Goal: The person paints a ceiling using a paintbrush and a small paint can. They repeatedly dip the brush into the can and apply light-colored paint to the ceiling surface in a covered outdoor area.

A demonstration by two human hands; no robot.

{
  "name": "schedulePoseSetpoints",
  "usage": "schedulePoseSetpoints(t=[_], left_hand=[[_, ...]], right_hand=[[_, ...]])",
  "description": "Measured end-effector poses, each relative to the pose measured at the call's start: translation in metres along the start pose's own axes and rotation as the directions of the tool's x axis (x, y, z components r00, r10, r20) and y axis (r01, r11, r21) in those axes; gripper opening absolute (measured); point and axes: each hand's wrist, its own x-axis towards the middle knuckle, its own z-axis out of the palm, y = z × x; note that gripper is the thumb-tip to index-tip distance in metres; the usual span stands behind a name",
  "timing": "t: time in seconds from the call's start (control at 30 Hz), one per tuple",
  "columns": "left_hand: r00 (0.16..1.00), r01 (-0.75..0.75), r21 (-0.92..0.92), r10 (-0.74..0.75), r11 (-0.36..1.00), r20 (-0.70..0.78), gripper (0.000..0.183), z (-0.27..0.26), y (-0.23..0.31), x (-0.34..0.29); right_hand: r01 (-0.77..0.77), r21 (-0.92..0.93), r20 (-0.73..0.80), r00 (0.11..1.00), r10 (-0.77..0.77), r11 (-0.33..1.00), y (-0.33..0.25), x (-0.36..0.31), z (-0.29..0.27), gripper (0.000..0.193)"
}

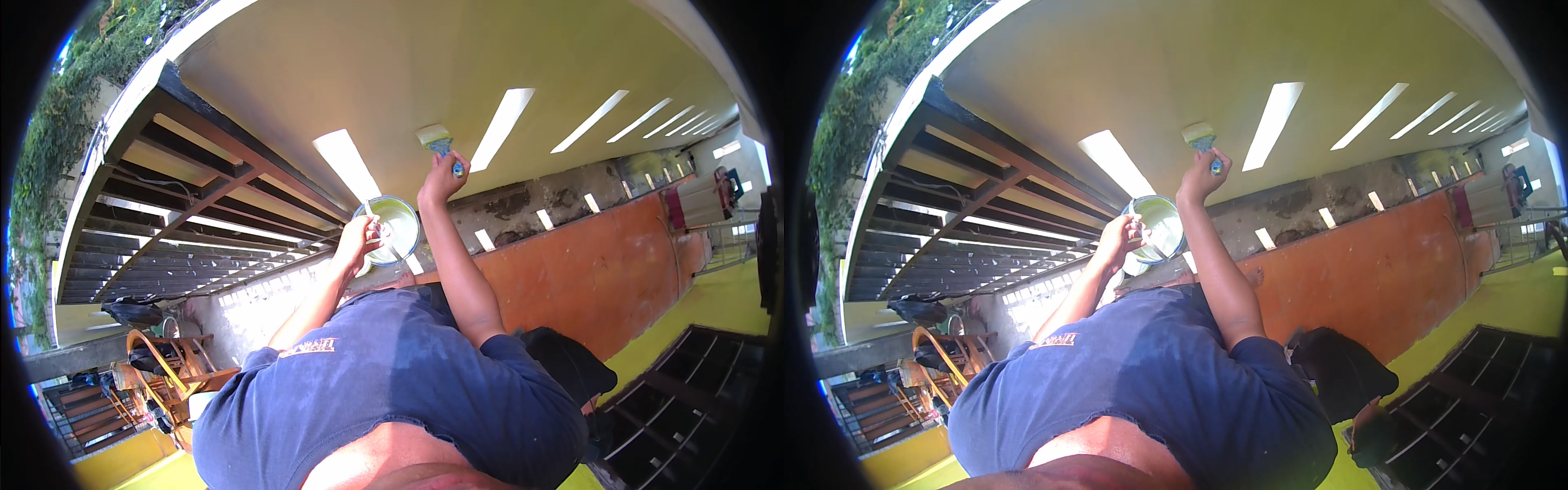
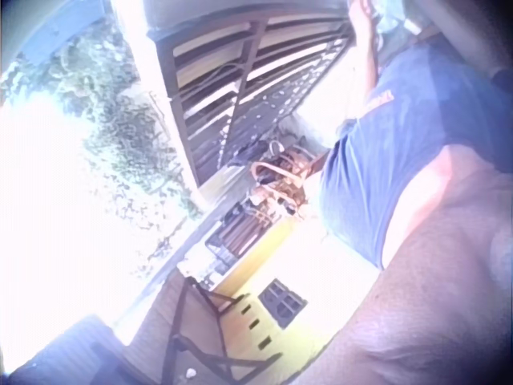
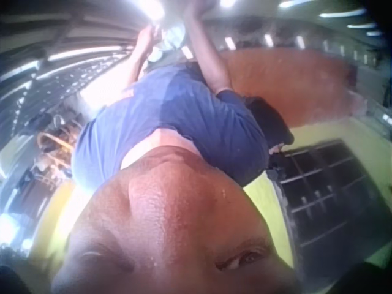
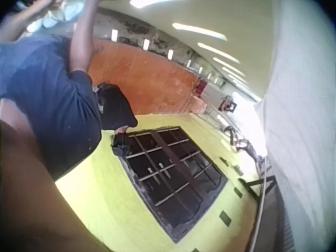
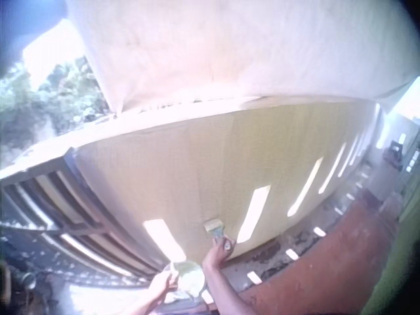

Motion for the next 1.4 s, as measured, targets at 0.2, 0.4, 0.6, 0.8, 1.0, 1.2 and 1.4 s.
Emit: schedulePoseSetpoints(t=[0.2, 0.4, 0.6, 0.8, 1.0, 1.2, 1.4], left_hand=[[1.0, 0.002, -0.006, -0.001, 1.0, 0.023, 0.029, -0.001, 0.005, 0.0], [1.0, -0.009, -0.022, 0.009, 1.0, 0.025, 0.028, -0.001, 0.008, -0.003], [1.0, 0.008, -0.027, -0.008, 1.0, 0.011, 0.028, -0.007, 0.004, 0.001], [1.0, -0.001, 0.006, 0.001, 1.0, -0.019, 0.031, -0.011, -0.003, 0.005], [1.0, 0.013, -0.02, -0.012, 1.0, 0.008, 0.031, -0.009, 0.0, 0.01], [1.0, -0.006, -0.017, 0.007, 1.0, 0.026, 0.029, -0.006, 0.001, 0.012], [0.999, -0.03, -0.023, 0.03, 0.999, 0.039, 0.03, -0.005, 0.0, 0.015]], right_hand=[[0.102, 0.368, 0.314, 0.922, -0.226, 0.924, -0.124, -0.038, 0.105, 0.014], [0.136, 0.525, 0.395, 0.835, -0.382, 0.84, -0.172, -0.052, 0.152, 0.014], [0.179, 0.312, 0.297, 0.914, -0.275, 0.933, -0.056, -0.029, 0.061, 0.009], [-0.072, -0.171, -0.08, 0.995, 0.059, 0.983, 0.049, -0.007, -0.037, 0.01], [-0.045, 0.076, 0.092, 0.995, 0.038, 0.996, -0.015, 0.001, 0.019, 0.014], [0.136, 0.412, 0.312, 0.908, -0.28, 0.901, -0.17, -0.023, 0.106, 0.016], [0.218, 0.49, 0.321, 0.855, -0.407, 0.844, -0.202, 0.0, 0.138, 0.016]])
